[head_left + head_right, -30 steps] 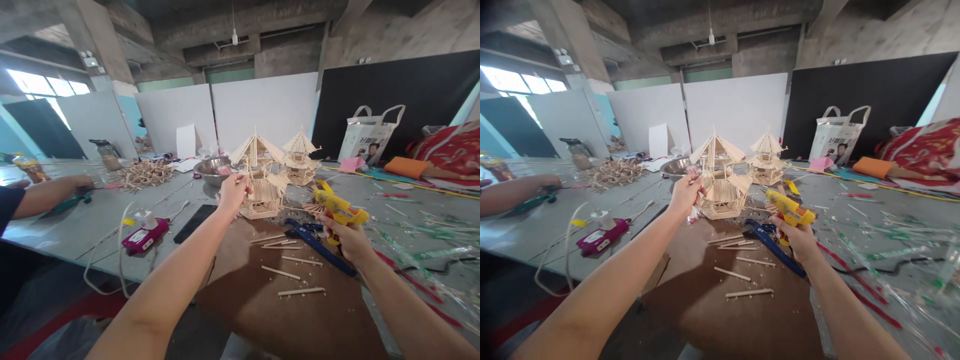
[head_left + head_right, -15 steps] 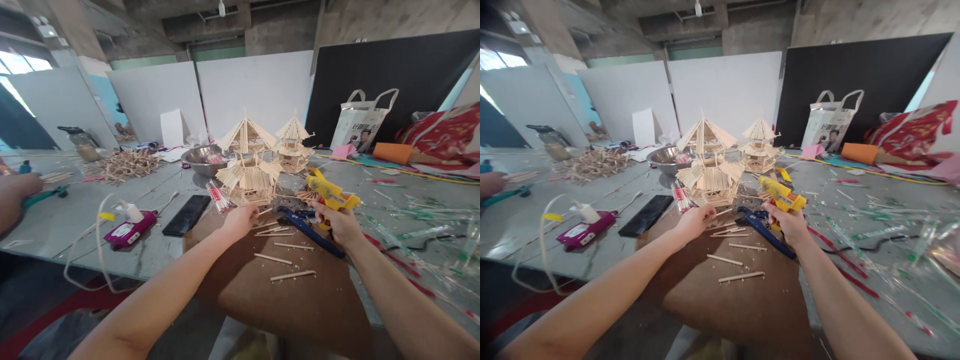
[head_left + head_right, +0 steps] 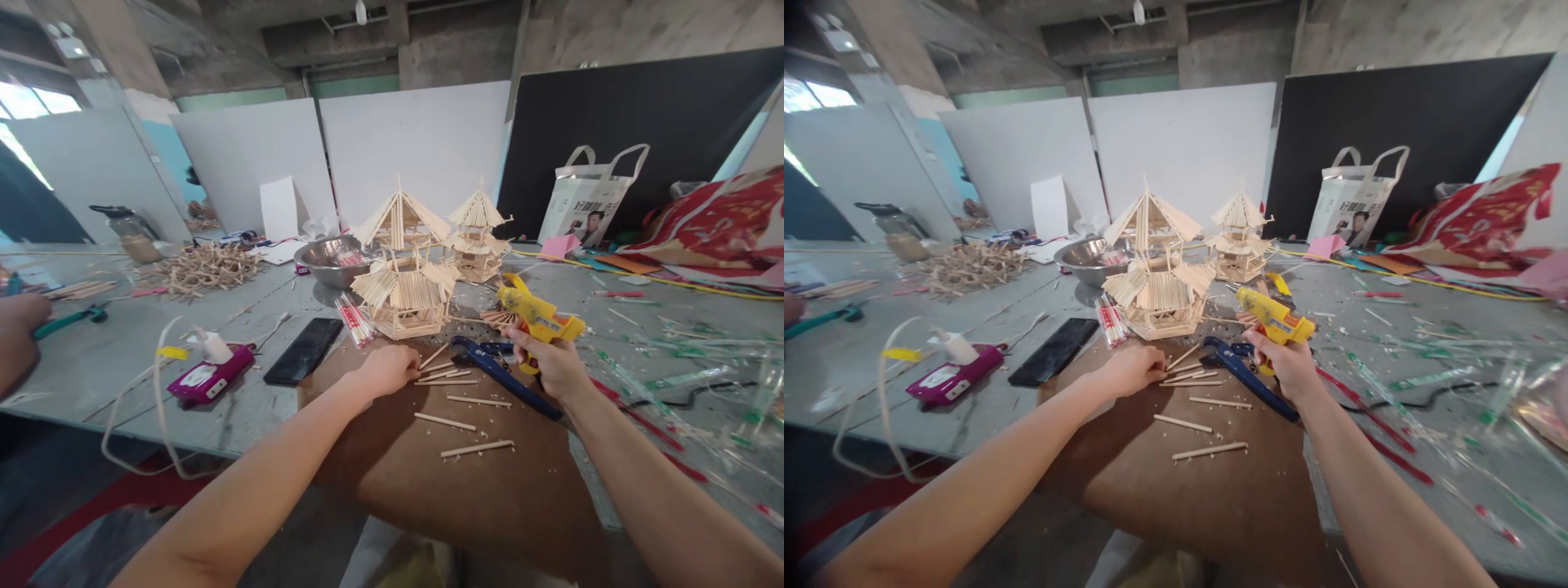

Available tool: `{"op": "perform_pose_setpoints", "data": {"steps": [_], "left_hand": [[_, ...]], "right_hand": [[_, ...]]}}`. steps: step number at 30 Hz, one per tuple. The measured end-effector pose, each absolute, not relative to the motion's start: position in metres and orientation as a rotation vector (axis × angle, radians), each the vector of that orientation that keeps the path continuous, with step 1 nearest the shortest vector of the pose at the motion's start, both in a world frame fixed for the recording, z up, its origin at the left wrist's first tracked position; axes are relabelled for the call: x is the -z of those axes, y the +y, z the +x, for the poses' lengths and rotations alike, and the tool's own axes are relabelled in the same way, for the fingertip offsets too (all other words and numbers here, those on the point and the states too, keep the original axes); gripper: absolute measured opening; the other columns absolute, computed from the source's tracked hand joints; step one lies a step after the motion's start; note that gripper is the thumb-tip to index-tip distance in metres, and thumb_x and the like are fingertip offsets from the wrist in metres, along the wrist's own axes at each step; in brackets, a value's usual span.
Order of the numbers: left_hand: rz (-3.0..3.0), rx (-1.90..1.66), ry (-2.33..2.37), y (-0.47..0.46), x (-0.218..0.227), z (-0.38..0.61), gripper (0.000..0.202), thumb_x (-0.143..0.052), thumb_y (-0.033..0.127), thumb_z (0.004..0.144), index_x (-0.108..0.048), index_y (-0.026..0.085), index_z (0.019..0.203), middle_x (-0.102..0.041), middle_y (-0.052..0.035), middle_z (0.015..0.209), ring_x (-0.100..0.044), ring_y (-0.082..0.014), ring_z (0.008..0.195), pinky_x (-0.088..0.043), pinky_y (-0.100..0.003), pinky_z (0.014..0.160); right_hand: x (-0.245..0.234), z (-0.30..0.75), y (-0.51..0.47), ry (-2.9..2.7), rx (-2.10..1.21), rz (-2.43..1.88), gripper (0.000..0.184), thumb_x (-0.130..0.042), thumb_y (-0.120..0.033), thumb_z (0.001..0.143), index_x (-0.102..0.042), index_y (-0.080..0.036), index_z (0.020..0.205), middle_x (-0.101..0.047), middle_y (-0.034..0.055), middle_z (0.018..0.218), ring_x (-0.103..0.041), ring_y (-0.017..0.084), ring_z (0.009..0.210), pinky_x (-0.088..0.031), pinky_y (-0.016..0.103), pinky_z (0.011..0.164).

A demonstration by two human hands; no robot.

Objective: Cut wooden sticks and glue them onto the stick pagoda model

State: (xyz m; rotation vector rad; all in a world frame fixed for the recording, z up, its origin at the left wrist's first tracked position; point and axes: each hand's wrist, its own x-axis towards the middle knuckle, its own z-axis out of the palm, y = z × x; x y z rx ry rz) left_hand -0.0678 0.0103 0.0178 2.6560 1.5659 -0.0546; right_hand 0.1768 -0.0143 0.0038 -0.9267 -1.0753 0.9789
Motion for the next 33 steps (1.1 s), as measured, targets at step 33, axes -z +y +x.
{"op": "perform_pose_setpoints", "data": {"steps": [33], "left_hand": [[1.312,-1.207,0.993,0.031,-0.092,-0.051,0.008,-0.053,0.018,0.073,-0.047,0.013,0.069,-0.052,0.0035,0.05,-0.051,-0.0063,0.039,-0.044,-0.018,0.04]], "right_hand": [[0.001,0.175,-0.015,-1.097,-0.998,-0.91,0.018,-0.067,-0.029,0.06,-0.055,-0.02,0.069,-0.05,-0.0039,0.052,-0.041,0.006,0.038,-0.033,0.02,0.034]]}}
